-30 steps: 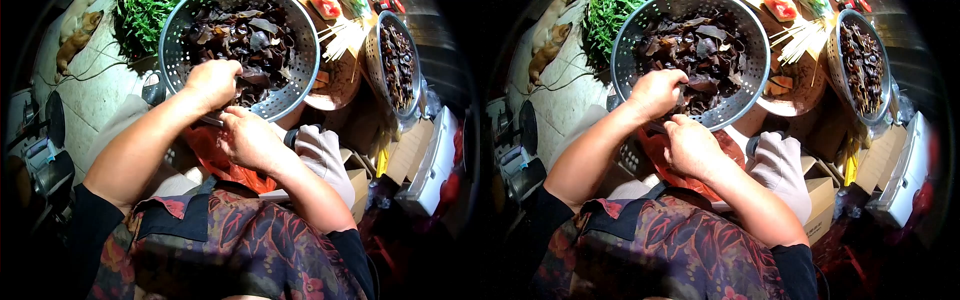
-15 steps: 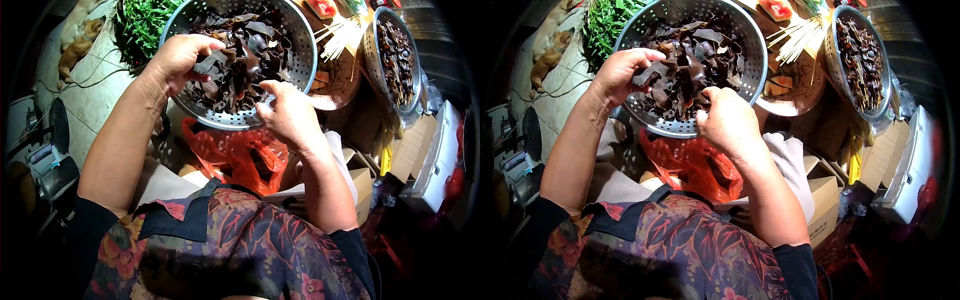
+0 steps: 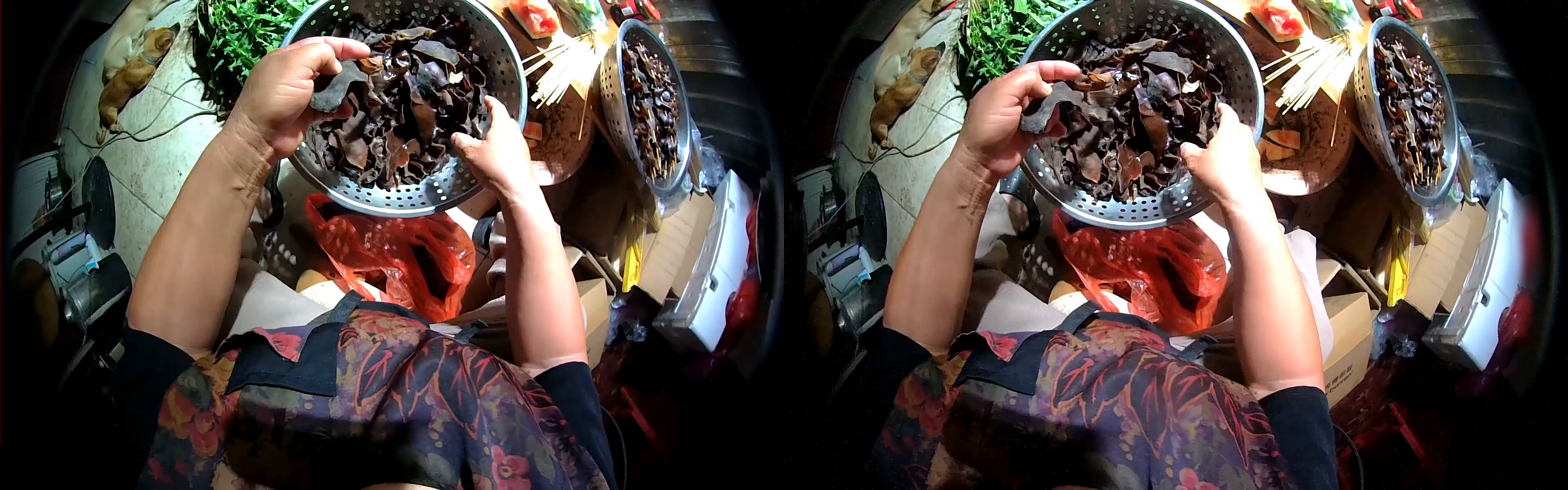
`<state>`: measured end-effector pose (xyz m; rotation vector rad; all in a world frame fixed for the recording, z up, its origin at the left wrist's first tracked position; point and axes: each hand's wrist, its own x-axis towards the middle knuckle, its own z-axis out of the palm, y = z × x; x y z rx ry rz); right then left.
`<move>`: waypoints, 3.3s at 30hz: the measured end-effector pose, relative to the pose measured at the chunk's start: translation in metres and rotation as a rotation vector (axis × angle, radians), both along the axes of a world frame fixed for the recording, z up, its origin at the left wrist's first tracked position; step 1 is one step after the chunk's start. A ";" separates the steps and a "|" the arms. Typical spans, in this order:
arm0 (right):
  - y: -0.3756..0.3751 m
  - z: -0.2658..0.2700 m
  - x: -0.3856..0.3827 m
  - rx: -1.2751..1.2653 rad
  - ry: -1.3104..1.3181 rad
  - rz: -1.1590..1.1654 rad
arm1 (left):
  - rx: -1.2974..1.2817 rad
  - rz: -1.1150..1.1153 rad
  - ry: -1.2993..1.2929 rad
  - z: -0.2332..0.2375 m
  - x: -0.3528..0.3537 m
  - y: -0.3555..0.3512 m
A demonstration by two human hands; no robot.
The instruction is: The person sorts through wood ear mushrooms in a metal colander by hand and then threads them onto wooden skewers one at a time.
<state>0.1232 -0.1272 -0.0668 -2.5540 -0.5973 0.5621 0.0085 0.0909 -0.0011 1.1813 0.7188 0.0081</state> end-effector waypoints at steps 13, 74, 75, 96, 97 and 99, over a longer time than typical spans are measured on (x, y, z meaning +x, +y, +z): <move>0.014 -0.024 -0.020 0.487 0.765 -0.351 | 0.752 -0.395 0.082 -0.021 0.003 -0.016; -0.047 0.105 -0.072 0.881 0.799 0.058 | 0.233 -0.128 -0.226 0.061 -0.074 -0.150; -0.048 0.106 -0.072 0.929 0.809 0.028 | 0.228 -0.135 -0.228 0.059 -0.071 -0.151; -0.030 0.050 -0.042 1.071 0.781 -0.517 | -0.203 0.225 -0.213 0.042 -0.011 -0.100; -0.027 0.041 -0.042 0.994 0.718 -0.442 | -0.301 0.222 -0.172 0.042 -0.007 -0.092; -0.025 0.030 -0.044 0.699 0.523 -0.269 | -0.481 0.152 -0.248 0.033 -0.001 -0.076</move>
